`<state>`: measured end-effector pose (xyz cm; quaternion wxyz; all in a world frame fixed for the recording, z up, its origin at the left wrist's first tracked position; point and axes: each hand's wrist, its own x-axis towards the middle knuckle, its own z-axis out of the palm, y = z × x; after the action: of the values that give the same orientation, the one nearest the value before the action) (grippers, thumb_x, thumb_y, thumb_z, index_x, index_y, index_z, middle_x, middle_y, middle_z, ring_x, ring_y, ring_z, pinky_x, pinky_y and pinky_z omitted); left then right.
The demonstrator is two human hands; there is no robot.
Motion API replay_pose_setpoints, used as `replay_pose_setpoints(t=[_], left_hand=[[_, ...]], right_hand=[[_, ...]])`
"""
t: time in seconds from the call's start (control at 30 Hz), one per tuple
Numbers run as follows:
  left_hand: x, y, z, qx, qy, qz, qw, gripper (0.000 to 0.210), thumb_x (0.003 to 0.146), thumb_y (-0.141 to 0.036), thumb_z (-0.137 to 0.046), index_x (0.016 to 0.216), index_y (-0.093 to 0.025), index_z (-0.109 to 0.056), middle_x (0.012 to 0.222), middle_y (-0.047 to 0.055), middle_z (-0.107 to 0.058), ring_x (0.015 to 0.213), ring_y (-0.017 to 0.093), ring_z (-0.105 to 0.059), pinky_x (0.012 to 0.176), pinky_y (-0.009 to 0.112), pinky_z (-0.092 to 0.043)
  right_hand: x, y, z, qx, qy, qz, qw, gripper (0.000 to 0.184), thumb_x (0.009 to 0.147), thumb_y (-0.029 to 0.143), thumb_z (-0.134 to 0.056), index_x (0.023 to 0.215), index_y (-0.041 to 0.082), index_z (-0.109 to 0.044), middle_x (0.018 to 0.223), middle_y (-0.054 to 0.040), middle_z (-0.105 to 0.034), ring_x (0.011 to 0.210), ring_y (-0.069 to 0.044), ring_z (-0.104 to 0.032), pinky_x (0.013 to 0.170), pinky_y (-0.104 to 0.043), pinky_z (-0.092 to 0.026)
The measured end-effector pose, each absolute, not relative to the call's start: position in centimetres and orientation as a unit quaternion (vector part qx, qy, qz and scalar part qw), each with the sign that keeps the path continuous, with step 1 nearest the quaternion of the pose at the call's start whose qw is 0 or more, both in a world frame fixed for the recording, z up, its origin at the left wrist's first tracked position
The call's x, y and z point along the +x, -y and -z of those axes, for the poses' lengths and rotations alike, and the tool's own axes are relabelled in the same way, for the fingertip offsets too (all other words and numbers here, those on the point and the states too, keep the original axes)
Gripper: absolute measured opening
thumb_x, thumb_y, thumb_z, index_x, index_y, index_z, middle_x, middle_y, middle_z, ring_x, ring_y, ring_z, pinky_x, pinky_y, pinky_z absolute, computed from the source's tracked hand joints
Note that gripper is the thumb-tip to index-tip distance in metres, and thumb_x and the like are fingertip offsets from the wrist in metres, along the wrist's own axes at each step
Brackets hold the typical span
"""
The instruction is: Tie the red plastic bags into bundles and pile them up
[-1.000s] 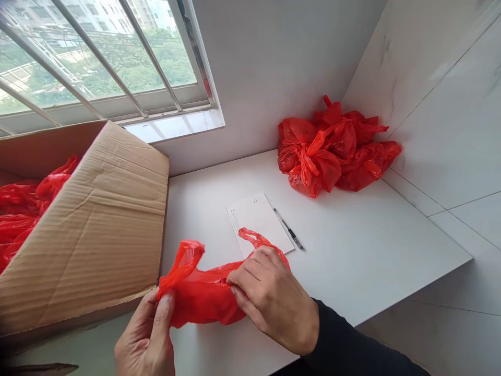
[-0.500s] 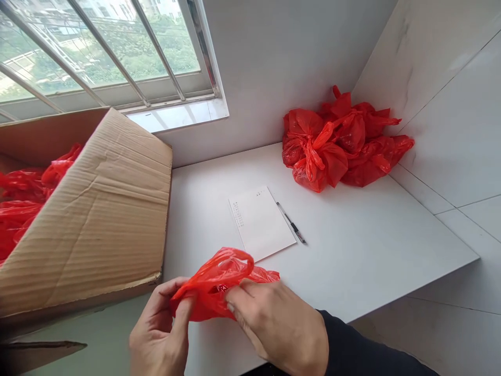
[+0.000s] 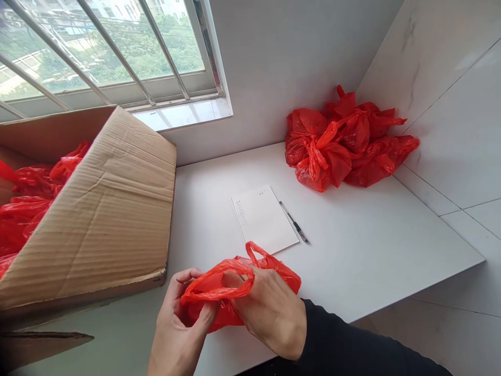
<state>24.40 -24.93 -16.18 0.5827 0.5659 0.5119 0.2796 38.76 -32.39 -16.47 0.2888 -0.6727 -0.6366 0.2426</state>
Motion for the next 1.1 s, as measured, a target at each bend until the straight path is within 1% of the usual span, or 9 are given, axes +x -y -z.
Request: replay_pose_setpoints(t=[0.1, 0.2, 0.4, 0.57, 0.73, 0.8, 0.9, 0.97, 1.1], left_hand=[[24.1, 24.5, 17.0, 0.546, -0.530, -0.297, 0.578, 0.026, 0.069, -0.032, -0.076, 0.077, -0.021, -0.054, 0.064, -0.005, -0.057, 0.054, 0.011, -0.050, 0.049, 0.018, -0.042], [23.5, 24.3, 18.0, 0.517, -0.552, -0.305, 0.579, 0.028, 0.070, -0.037, -0.076, 0.075, -0.022, -0.054, 0.061, -0.005, -0.055, 0.053, 0.012, -0.051, 0.048, 0.019, -0.044], [23.0, 25.1, 18.3, 0.528, -0.556, -0.328, 0.553, 0.027, 0.073, -0.033, -0.071, 0.096, -0.023, -0.061, 0.095, 0.003, -0.069, 0.079, 0.020, -0.067, 0.069, 0.027, -0.058], [22.9, 25.1, 18.3, 0.519, -0.539, -0.356, 0.559, 0.026, 0.077, -0.030, -0.067, 0.102, -0.023, -0.063, 0.104, 0.005, -0.069, 0.091, 0.021, -0.067, 0.075, 0.026, -0.058], [23.2, 24.9, 18.4, 0.491, -0.516, -0.355, 0.605, 0.034, 0.077, -0.039, -0.072, 0.104, -0.022, -0.063, 0.106, 0.006, -0.068, 0.092, 0.022, -0.067, 0.069, 0.023, -0.056], [23.2, 24.8, 18.2, 0.504, -0.516, -0.342, 0.603, 0.038, 0.073, -0.040, -0.077, 0.103, -0.022, -0.063, 0.101, 0.004, -0.068, 0.086, 0.020, -0.067, 0.067, 0.022, -0.056], [23.1, 24.8, 18.1, 0.500, -0.529, -0.335, 0.598, 0.036, 0.069, -0.039, -0.081, 0.091, -0.022, -0.060, 0.081, -0.001, -0.064, 0.066, 0.014, -0.062, 0.057, 0.019, -0.052], [23.0, 24.7, 18.2, 0.493, -0.537, -0.348, 0.590, 0.031, 0.073, -0.040, -0.079, 0.084, -0.022, -0.056, 0.072, -0.004, -0.058, 0.057, 0.010, -0.055, 0.051, 0.016, -0.046], [22.6, 24.9, 18.5, 0.505, -0.530, -0.366, 0.575, 0.028, 0.080, -0.043, -0.073, 0.084, -0.022, -0.055, 0.071, -0.004, -0.055, 0.058, 0.009, -0.049, 0.052, 0.015, -0.044]], right_hand=[[38.8, 32.6, 17.4, -0.690, 0.643, -0.259, 0.209, 0.016, 0.090, 0.010, -0.048, 0.096, 0.022, -0.057, 0.092, -0.0014, -0.068, 0.073, -0.018, -0.064, 0.059, -0.031, -0.046], [38.7, 32.5, 18.2, -0.729, 0.631, -0.247, 0.096, 0.014, 0.089, 0.008, -0.050, 0.092, 0.020, -0.057, 0.086, -0.0037, -0.068, 0.065, -0.020, -0.064, 0.054, -0.032, -0.042], [38.6, 31.0, 19.4, -0.732, 0.647, -0.215, 0.003, 0.014, 0.087, 0.009, -0.055, 0.096, 0.019, -0.059, 0.095, -0.0068, -0.067, 0.062, -0.020, -0.063, 0.046, -0.031, -0.032], [39.3, 30.4, 18.9, -0.772, 0.600, -0.211, 0.004, 0.017, 0.095, 0.011, -0.046, 0.088, 0.018, -0.060, 0.081, -0.0058, -0.066, 0.062, -0.019, -0.063, 0.050, -0.032, -0.034], [38.5, 29.9, 18.3, -0.758, 0.625, -0.168, 0.080, 0.011, 0.095, 0.025, -0.054, 0.095, 0.018, -0.063, 0.091, -0.0089, -0.066, 0.078, -0.022, -0.064, 0.060, -0.031, -0.043], [37.7, 29.6, 18.8, -0.733, 0.650, -0.181, 0.086, 0.015, 0.092, 0.033, -0.060, 0.094, 0.018, -0.064, 0.089, -0.0090, -0.067, 0.081, -0.023, -0.063, 0.062, -0.032, -0.044], [37.1, 29.2, 19.7, -0.725, 0.656, -0.207, 0.044, 0.014, 0.088, 0.030, -0.061, 0.083, 0.017, -0.064, 0.075, -0.0082, -0.066, 0.069, -0.022, -0.061, 0.056, -0.032, -0.039], [37.2, 29.4, 20.0, -0.728, 0.655, -0.201, 0.032, 0.014, 0.088, 0.025, -0.057, 0.078, 0.017, -0.063, 0.071, -0.0084, -0.065, 0.064, -0.022, -0.059, 0.053, -0.033, -0.034], [37.8, 30.2, 19.4, -0.764, 0.626, -0.147, 0.051, 0.021, 0.094, 0.020, -0.047, 0.079, 0.017, -0.061, 0.078, -0.0098, -0.065, 0.066, -0.021, -0.058, 0.053, -0.033, -0.031]])
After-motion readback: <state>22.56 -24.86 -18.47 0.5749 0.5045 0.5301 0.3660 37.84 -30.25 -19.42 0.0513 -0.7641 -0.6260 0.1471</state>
